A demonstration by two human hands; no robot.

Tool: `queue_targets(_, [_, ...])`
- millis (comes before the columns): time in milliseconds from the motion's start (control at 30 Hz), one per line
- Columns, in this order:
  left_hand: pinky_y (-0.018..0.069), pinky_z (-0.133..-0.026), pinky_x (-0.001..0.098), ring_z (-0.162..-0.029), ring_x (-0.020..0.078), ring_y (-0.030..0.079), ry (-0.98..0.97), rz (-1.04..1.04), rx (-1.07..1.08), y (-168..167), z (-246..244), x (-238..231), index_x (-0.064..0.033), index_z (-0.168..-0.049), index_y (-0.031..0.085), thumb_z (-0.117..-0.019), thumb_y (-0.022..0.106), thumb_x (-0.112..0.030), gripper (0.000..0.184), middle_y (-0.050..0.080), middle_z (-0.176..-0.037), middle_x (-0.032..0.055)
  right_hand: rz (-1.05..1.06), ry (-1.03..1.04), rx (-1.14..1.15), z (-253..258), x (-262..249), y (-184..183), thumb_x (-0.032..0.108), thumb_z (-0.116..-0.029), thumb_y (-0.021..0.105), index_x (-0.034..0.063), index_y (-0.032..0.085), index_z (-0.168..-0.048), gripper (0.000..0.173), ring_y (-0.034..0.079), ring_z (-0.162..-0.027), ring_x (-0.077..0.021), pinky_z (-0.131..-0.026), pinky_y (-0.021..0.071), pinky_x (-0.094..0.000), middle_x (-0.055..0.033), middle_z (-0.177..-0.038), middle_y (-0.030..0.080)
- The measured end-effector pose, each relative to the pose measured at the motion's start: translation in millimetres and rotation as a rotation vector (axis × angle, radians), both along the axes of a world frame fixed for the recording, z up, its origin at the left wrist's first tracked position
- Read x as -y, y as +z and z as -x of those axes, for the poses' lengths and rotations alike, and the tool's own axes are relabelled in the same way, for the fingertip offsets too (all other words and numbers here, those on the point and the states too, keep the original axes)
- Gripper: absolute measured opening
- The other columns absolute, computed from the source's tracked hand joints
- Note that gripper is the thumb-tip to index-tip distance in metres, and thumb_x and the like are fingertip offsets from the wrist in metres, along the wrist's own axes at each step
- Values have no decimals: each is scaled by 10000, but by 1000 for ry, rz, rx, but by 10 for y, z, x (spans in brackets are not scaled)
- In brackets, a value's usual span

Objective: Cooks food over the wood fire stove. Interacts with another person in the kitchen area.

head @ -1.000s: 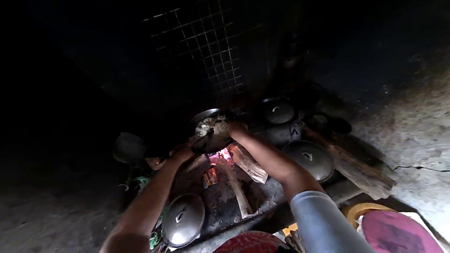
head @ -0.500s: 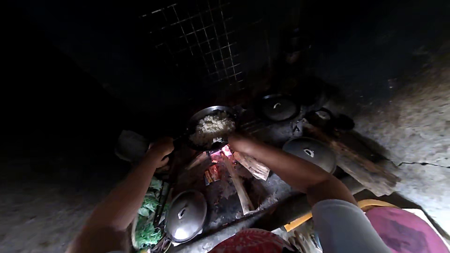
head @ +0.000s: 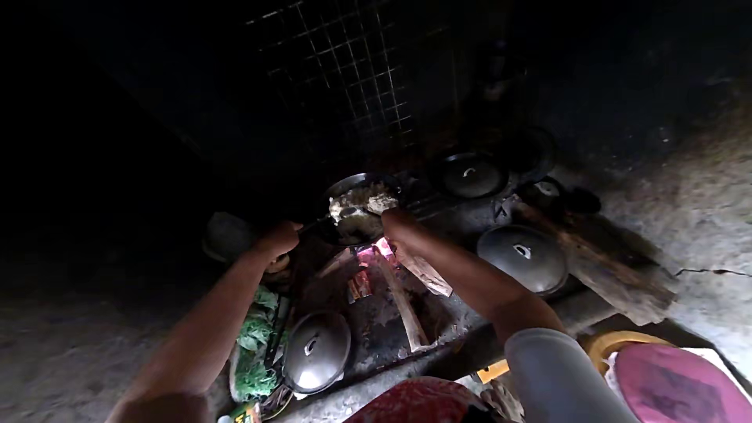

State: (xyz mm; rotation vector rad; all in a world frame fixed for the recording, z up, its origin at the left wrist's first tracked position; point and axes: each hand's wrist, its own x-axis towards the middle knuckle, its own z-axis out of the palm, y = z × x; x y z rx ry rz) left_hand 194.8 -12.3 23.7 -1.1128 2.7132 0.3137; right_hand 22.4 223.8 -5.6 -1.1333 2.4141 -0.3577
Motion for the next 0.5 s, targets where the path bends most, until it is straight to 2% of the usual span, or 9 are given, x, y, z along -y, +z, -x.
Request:
queue_targets(67, [511, -906, 700, -1131, 457, 651, 13, 107, -34, 62, 12, -152, -170, -1461, 588, -989, 590, -82, 480, 658, -1291, 236, 17, -34, -15, 75, 2, 101, 119, -975, 619, -55, 666, -1150, 251, 644, -1160, -446, -910, 522, -667, -271, -1234, 660])
queue_targets(133, [503, -900, 702, -1162, 472, 632, 69, 210, 21, 81, 77, -458, -228, -1513, 530, -964, 627, -96, 573, 650, -1308, 235, 25, -57, -46, 111, 25, 109, 97, -961, 624, -55, 677, -1128, 232, 651, -1147, -451, -893, 532, -665, -270, -1218, 667])
queue_targets(200, [531, -836, 693, -1099, 494, 656, 67, 303, 58, -72, 144, -569, -233, -1548, 462, -944, 657, -85, 653, 663, -1257, 262, 28, -72, -74, 131, 46, 106, 95, -984, 588, -47, 682, -1128, 223, 646, -1160, -452, -901, 530, -668, -268, -1224, 667])
queue_targets(300, [550, -805, 675, -1059, 493, 676, 30, 369, 64, -263, 254, -441, -225, -1556, 446, -953, 640, -95, 646, 672, -1230, 265, -6, -92, -118, 165, 17, 193, 90, -987, 585, -34, 681, -1153, 229, 646, -1171, -450, -900, 533, -667, -260, -1247, 664])
queue_targets(433, [535, -850, 685, -1130, 485, 650, 74, 318, 89, -359, 272, -93, -179, -1506, 509, -944, 660, -138, 584, 657, -1276, 256, -99, -63, -160, 229, -162, 346, 85, -985, 589, -33, 682, -1153, 225, 645, -1175, -440, -902, 525, -670, -253, -1260, 660])
queue_targets(500, [521, -870, 702, -1156, 485, 637, 83, 301, 104, -482, 257, 172, -146, -1437, 572, -950, 661, -178, 496, 656, -1284, 249, -156, -31, -183, 266, -255, 357, 107, -992, 585, -36, 694, -1128, 225, 638, -1182, -440, -915, 519, -673, -253, -1252, 662])
